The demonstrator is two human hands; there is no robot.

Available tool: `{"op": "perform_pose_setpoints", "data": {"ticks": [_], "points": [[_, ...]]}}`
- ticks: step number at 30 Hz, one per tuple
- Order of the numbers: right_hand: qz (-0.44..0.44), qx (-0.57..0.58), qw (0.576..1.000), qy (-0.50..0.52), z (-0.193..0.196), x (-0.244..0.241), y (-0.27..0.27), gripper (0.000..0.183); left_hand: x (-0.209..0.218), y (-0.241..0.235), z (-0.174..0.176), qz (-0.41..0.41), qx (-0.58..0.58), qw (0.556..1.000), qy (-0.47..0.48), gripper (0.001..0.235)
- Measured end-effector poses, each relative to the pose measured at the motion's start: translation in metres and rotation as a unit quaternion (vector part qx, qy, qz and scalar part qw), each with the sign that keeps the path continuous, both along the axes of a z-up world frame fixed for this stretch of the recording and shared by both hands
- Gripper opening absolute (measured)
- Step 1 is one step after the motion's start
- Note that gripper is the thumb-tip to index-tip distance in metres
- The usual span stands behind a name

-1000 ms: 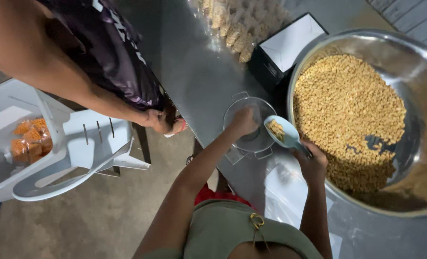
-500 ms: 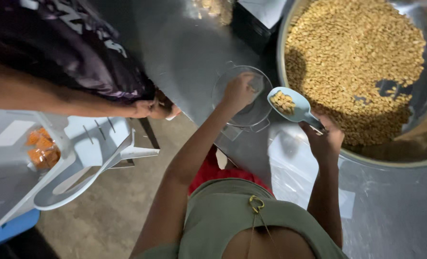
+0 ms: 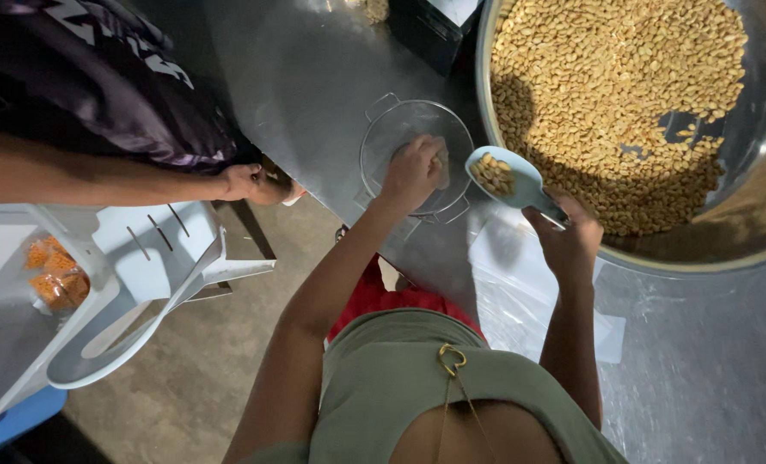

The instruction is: The person scoops roasted peanuts from a large metal bowl using a plastic scoop and pours them into small transparent bags placed on a digital scale. After filling each bag, the person places it on a metal table alongside other filled bags.

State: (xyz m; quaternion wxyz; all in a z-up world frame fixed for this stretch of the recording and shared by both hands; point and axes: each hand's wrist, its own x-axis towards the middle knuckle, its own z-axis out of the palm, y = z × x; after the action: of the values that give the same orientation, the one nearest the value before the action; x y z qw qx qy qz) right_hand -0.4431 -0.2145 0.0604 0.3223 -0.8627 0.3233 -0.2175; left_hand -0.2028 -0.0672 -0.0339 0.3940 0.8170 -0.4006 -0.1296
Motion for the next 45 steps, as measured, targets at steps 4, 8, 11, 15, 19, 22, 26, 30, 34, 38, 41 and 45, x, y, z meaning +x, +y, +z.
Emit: {"op": "perform_pose_setpoints", "data": {"ticks": [4, 8, 11, 15, 19, 22, 26, 30, 34, 38, 41, 45], "points": [[0.032, -0.035, 0.999, 0.017, 0.014, 0.011, 0.005, 0.043, 0.001, 0.005, 0.009, -0.024, 0.009, 0.999, -0.028, 0.033], [0.041, -0.114, 0.991, 0.052, 0.032, 0.024, 0.012, 0.042, 0.001, 0.008, 0.018, -0.022, 0.043, 0.999, -0.024, 0.029], [0.049, -0.168, 0.980, 0.093, 0.044, 0.034, 0.018, 0.040, 0.000, 0.012, 0.020, -0.014, 0.042, 0.999, 0.013, 0.032], [0.079, -0.231, 0.963, 0.113, 0.057, 0.042, 0.022, 0.038, -0.003, 0.017, 0.012, -0.011, 0.003, 1.000, -0.009, 0.040], [0.099, -0.263, 0.952, 0.120, 0.066, 0.050, 0.023, 0.040, -0.002, 0.019, 0.001, -0.011, -0.012, 1.000, 0.010, 0.043], [0.101, -0.264, 0.949, 0.140, 0.070, 0.054, 0.024, 0.041, -0.002, 0.019, -0.004, -0.019, -0.018, 1.000, -0.002, 0.046], [0.103, -0.265, 0.945, 0.161, 0.070, 0.053, 0.026, 0.040, -0.001, 0.018, -0.002, -0.026, -0.028, 0.999, -0.004, 0.049], [0.091, -0.261, 0.947, 0.163, 0.064, 0.053, 0.026, 0.040, 0.000, 0.020, 0.007, -0.026, -0.027, 0.999, 0.007, 0.041], [0.077, -0.254, 0.951, 0.161, 0.067, 0.055, 0.029, 0.038, 0.003, 0.016, 0.020, -0.031, 0.015, 0.999, 0.013, 0.038], [0.050, -0.256, 0.949, 0.179, 0.070, 0.057, 0.046, 0.039, 0.016, 0.016, 0.028, -0.088, 0.067, 0.993, -0.028, 0.038], [0.019, -0.262, 0.950, 0.169, 0.074, 0.062, 0.056, 0.038, 0.030, 0.011, 0.033, -0.134, 0.067, 0.988, -0.038, 0.037], [-0.065, -0.254, 0.942, 0.209, 0.071, 0.069, 0.088, 0.036, 0.047, 0.013, 0.040, -0.214, 0.048, 0.971, -0.097, 0.035]]}}
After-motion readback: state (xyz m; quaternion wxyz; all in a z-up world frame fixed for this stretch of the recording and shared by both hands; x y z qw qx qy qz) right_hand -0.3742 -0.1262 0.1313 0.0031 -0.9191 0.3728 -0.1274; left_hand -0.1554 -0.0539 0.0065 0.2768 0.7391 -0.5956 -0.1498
